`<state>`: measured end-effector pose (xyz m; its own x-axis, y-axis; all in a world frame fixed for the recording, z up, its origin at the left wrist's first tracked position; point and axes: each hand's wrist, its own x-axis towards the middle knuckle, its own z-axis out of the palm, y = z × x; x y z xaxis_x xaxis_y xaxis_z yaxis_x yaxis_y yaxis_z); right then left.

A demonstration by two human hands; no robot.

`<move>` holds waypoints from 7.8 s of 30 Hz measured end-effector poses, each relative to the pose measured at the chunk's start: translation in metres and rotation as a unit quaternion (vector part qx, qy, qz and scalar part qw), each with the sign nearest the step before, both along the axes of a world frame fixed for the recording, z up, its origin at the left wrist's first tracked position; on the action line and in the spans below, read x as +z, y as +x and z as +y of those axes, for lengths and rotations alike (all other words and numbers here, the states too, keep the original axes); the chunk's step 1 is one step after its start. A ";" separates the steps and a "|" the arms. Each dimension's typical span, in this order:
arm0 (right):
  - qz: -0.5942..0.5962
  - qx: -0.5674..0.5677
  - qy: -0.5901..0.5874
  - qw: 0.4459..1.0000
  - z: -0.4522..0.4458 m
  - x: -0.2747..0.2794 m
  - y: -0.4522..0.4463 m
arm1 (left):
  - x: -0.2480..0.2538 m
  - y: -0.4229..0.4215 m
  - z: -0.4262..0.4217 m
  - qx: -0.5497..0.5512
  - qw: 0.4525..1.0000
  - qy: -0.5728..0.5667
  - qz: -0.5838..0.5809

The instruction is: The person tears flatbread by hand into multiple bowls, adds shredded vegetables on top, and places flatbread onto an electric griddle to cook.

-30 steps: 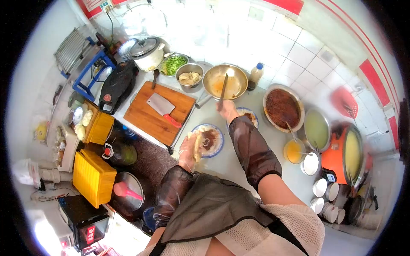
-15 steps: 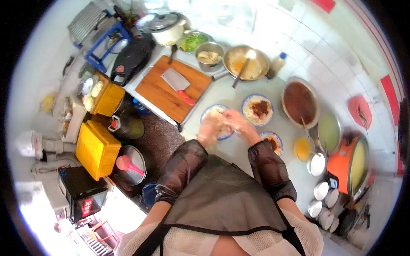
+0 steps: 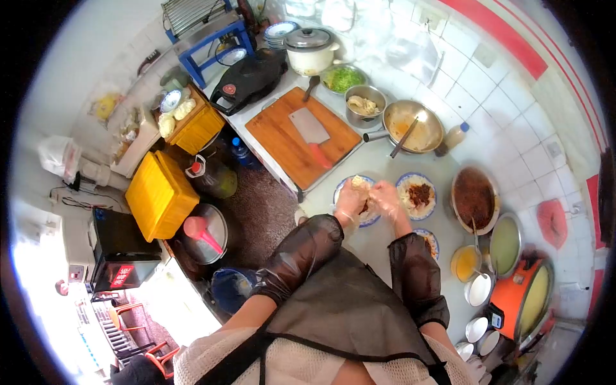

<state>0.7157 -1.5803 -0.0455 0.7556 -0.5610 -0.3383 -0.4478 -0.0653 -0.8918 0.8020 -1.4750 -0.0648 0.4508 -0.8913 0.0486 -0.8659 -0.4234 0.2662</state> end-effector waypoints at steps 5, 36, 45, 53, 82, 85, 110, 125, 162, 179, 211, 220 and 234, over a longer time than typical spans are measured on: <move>-0.193 -0.015 0.120 0.974 -0.039 -0.054 -0.022 | -0.079 0.021 0.013 0.025 0.934 -0.229 0.274; -0.010 0.083 -0.027 0.996 -0.049 -0.081 -0.010 | -0.114 0.028 0.032 0.152 0.863 -0.256 0.408; -0.002 0.126 -0.420 0.899 -0.002 -0.022 0.009 | -0.094 0.033 0.043 0.161 0.786 -0.253 0.540; 0.042 0.173 -0.193 0.965 -0.004 -0.045 0.008 | -0.024 -0.005 0.031 0.154 0.892 -0.259 0.338; -0.007 0.143 -0.257 0.956 -0.004 -0.008 -0.002 | -0.052 0.025 0.046 0.068 0.991 -0.006 0.119; 0.067 0.132 -0.137 0.979 -0.004 0.033 0.001 | -0.100 0.036 0.037 0.141 0.944 -0.140 0.262; -0.044 0.088 -0.026 0.995 -0.031 -0.073 -0.026 | -0.018 0.002 0.049 0.244 0.624 -0.228 0.707; 0.102 0.024 -0.204 0.973 -0.011 -0.042 -0.005 | -0.047 0.017 0.054 0.276 0.670 -0.202 0.658; 0.105 0.083 -0.148 0.980 0.012 -0.010 -0.021 | -0.032 -0.002 0.043 0.202 0.836 -0.138 0.491; -0.070 -0.074 0.117 0.988 -0.004 -0.002 -0.055 | -0.051 0.007 0.064 0.206 0.637 -0.151 0.727; -0.051 0.037 0.217 0.974 0.034 -0.009 -0.034 | -0.107 0.002 0.057 0.109 0.854 -0.249 0.444; 0.026 -0.010 -0.059 0.998 0.002 -0.071 -0.032 | -0.046 0.001 0.071 0.270 0.714 -0.158 0.626; 0.055 0.075 0.064 0.994 0.043 -0.003 -0.027 | -0.052 -0.015 0.040 -0.007 0.974 -0.093 0.205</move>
<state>0.6891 -1.5374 -0.0485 0.7817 -0.3930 -0.4843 -0.5367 -0.0282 -0.8433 0.7875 -1.4350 -0.1165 0.4547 -0.8902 0.0283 -0.6756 -0.3240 0.6623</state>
